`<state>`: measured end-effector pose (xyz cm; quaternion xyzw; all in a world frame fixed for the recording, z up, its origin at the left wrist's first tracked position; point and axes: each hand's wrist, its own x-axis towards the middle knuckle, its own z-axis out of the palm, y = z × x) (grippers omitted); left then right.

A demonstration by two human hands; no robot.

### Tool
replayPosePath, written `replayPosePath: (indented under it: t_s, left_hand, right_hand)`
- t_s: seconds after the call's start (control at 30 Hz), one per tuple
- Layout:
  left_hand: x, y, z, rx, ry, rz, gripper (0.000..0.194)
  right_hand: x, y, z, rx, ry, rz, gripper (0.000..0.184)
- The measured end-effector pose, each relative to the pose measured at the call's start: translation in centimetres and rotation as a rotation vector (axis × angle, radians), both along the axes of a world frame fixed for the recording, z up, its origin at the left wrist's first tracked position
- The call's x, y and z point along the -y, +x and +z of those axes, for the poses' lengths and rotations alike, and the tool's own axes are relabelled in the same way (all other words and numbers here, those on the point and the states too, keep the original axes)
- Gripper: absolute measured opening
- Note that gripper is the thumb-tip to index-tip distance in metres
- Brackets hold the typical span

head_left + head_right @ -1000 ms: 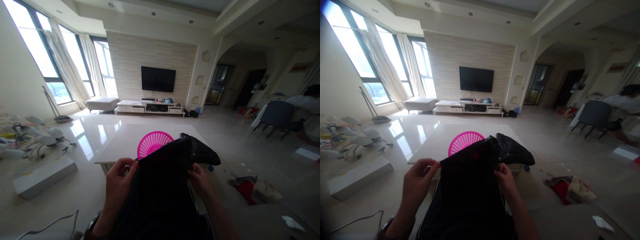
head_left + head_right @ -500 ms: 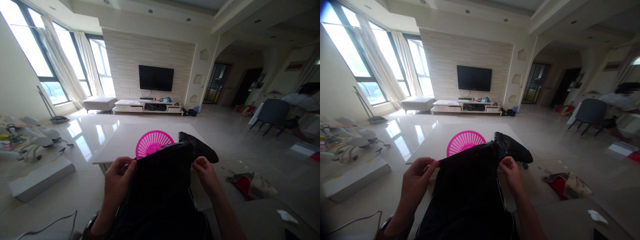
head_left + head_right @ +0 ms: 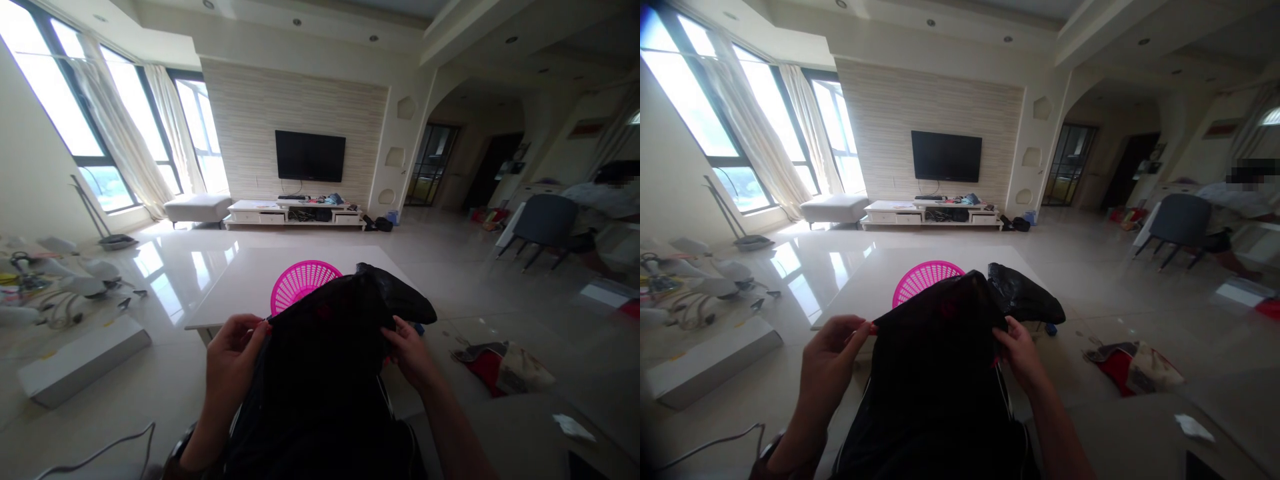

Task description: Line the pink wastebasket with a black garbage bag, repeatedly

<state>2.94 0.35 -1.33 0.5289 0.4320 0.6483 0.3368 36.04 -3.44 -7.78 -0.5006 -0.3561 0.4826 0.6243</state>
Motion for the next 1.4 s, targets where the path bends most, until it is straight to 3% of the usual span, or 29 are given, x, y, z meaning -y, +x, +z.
replayPosePath:
  t_s: [0.13,0.3,0.53,0.77,0.9,1.1,1.27,1.4]
  left_hand:
    - [0.1,0.2,-0.1,-0.021,-0.008,-0.004,0.022]
    - [0.1,0.3,0.0,-0.041,-0.016,-0.038,0.023]
    - [0.3,0.4,0.2,-0.052,-0.036,-0.047,0.022]
    - [0.5,0.3,0.0,-0.083,-0.059,-0.095,0.027]
    - [0.3,0.1,-0.2,-0.096,-0.064,-0.14,0.026]
    - [0.3,0.6,-0.2,-0.128,-0.051,-0.212,0.022]
    - [0.2,0.6,-0.1,-0.099,-0.043,-0.227,0.02]
    - [-0.5,-0.1,-0.6,-0.092,-0.055,-0.199,0.024]
  right_hand:
    - [0.7,-0.1,2.0,-0.04,0.034,-0.012,0.049]
    - [1.0,-0.4,2.1,-0.054,0.09,-0.055,0.047]
    - [1.2,-0.7,2.8,-0.127,0.141,-0.052,0.073]
    - [1.9,-0.8,3.6,0.017,0.21,-0.073,0.066]
    - [3.3,-1.6,5.5,-0.014,0.238,-0.067,0.058]
    - [5.0,-2.7,8.1,-0.073,0.53,-0.122,0.041]
    - [4.8,-2.4,9.8,-0.081,0.483,-0.058,0.034]
    - [5.8,-2.0,12.6,0.031,0.662,-0.19,0.031]
